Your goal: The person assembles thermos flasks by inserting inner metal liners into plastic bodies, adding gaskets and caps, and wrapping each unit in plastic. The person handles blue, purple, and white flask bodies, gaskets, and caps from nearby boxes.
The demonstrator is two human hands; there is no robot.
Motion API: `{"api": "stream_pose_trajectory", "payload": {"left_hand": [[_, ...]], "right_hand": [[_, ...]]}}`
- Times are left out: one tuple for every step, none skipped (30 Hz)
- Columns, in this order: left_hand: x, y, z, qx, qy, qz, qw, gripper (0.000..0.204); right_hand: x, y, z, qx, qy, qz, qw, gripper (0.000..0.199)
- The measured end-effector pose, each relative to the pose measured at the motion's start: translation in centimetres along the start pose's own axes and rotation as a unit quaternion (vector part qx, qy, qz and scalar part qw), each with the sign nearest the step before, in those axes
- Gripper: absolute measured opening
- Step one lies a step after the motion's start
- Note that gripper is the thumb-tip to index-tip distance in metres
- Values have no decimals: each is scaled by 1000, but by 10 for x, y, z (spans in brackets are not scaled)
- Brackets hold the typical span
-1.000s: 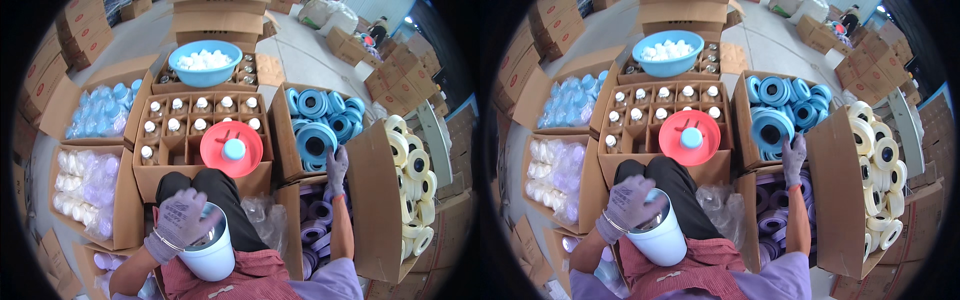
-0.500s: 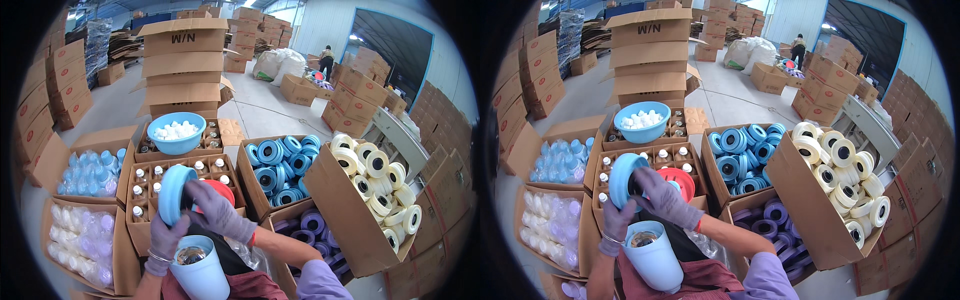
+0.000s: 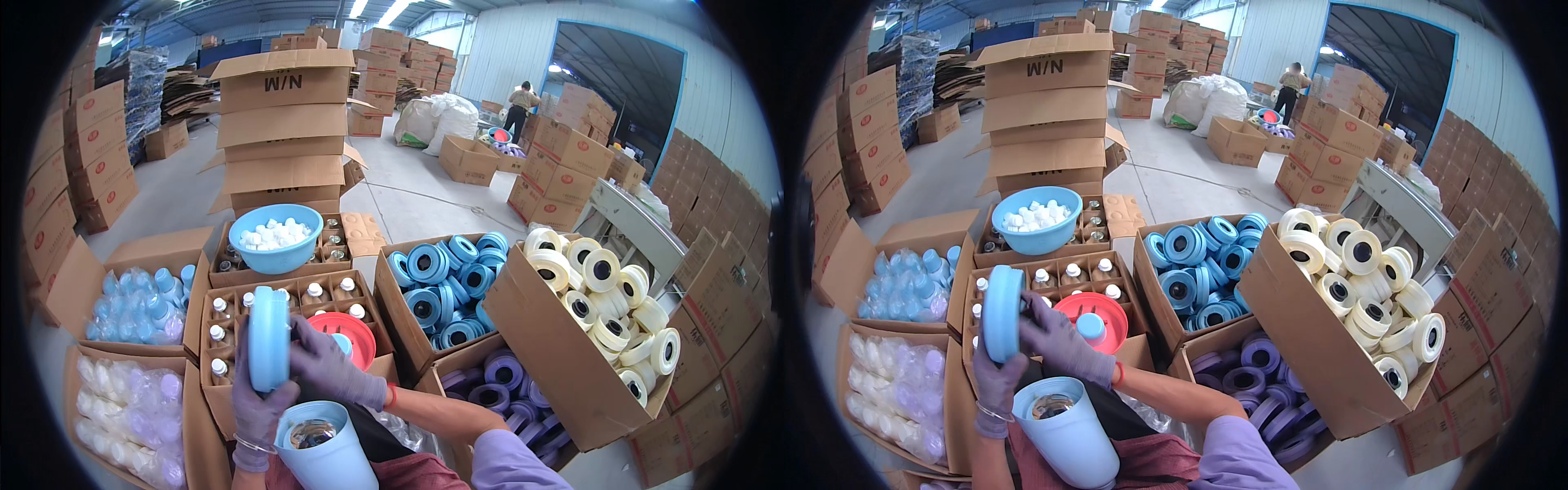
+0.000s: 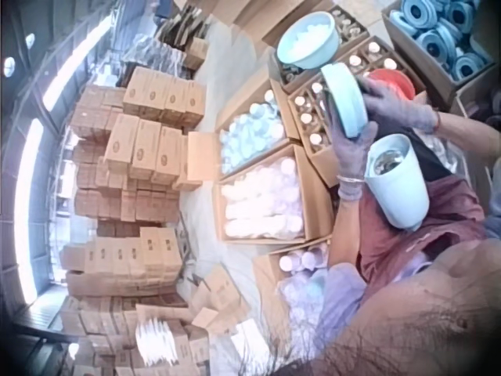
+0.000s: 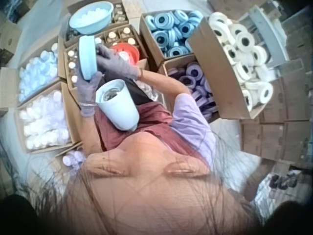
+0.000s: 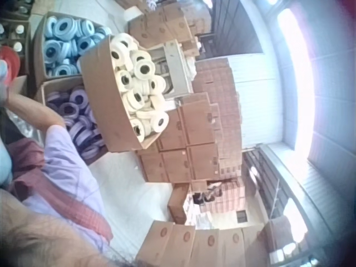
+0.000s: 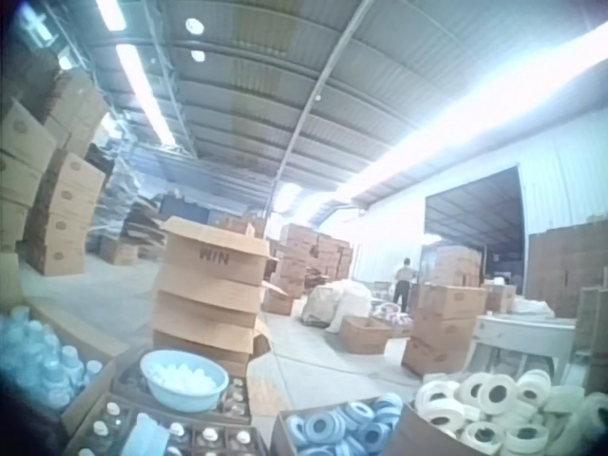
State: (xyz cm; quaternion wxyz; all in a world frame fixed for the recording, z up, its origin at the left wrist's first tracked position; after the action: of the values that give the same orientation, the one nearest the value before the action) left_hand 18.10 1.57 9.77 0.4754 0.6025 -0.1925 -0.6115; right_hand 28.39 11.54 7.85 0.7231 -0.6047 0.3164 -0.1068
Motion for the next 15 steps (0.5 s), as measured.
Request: {"api": "stream_pose_trajectory", "payload": {"left_hand": [[-3, 10, -3, -93, 3, -68, 993, 77], [-1, 8, -4, -210, -31, -138, 968, 77], [-2, 9, -5, -279, -59, -178, 942, 76], [-2, 0, 0, -247, -63, -155, 954, 74], [2, -9, 2, -214, -66, -133, 965, 73], [12, -28, 11, -38, -15, 1, 999, 70], [24, -47, 18, 140, 39, 134, 980, 67], [24, -55, 27, 191, 67, 170, 964, 64], [16, -46, 20, 279, 97, 171, 940, 63], [13, -38, 15, 312, 91, 190, 926, 65], [12, -33, 11, 348, 85, 205, 911, 62], [11, -27, 8, 383, 81, 219, 894, 59], [11, -25, 4, 421, 78, 228, 874, 52], [11, -24, 0, 458, 75, 238, 853, 44], [16, -29, 11, 380, 72, 208, 898, 46]], "right_hand": [[-4, 25, 0, -171, 12, -97, 980, 44], [-3, 32, 7, -92, 0, -87, 992, 42], [-4, 33, 11, -16, -14, -74, 997, 41], [-3, 33, 14, 62, -28, -61, 996, 40], [-1, 32, 18, 140, -41, -48, 988, 39], [0, 30, 20, 214, -55, -33, 975, 38], [-3, 14, 15, 249, -49, -13, 967, 38], [-5, -2, 10, 284, -40, 6, 958, 41], [-1, -24, 6, 420, 52, 95, 901, 52], [-2, -34, 3, 518, 15, 214, 828, 59], [1, -38, -2, 600, -23, 327, 730, 66], [-1, -30, 0, 575, -36, 297, 762, 67], [-2, -22, 0, 549, -49, 266, 791, 67], [-1, -16, 2, 520, -61, 235, 819, 67], [-7, -16, -1, 462, -57, 209, 860, 69]]}}
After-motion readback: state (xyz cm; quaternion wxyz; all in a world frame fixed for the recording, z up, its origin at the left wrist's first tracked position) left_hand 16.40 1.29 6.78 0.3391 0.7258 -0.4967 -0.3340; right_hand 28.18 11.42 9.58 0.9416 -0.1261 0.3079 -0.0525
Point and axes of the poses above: each hand's wrist, its own x-axis away from the middle knuckle, its own z-axis out of the back of the hand, y = z × x, the point moved 5 cm from there along -x, towards the middle knuckle, and after that the axes turned 7 degrees about -y, right-handed, at the moved point
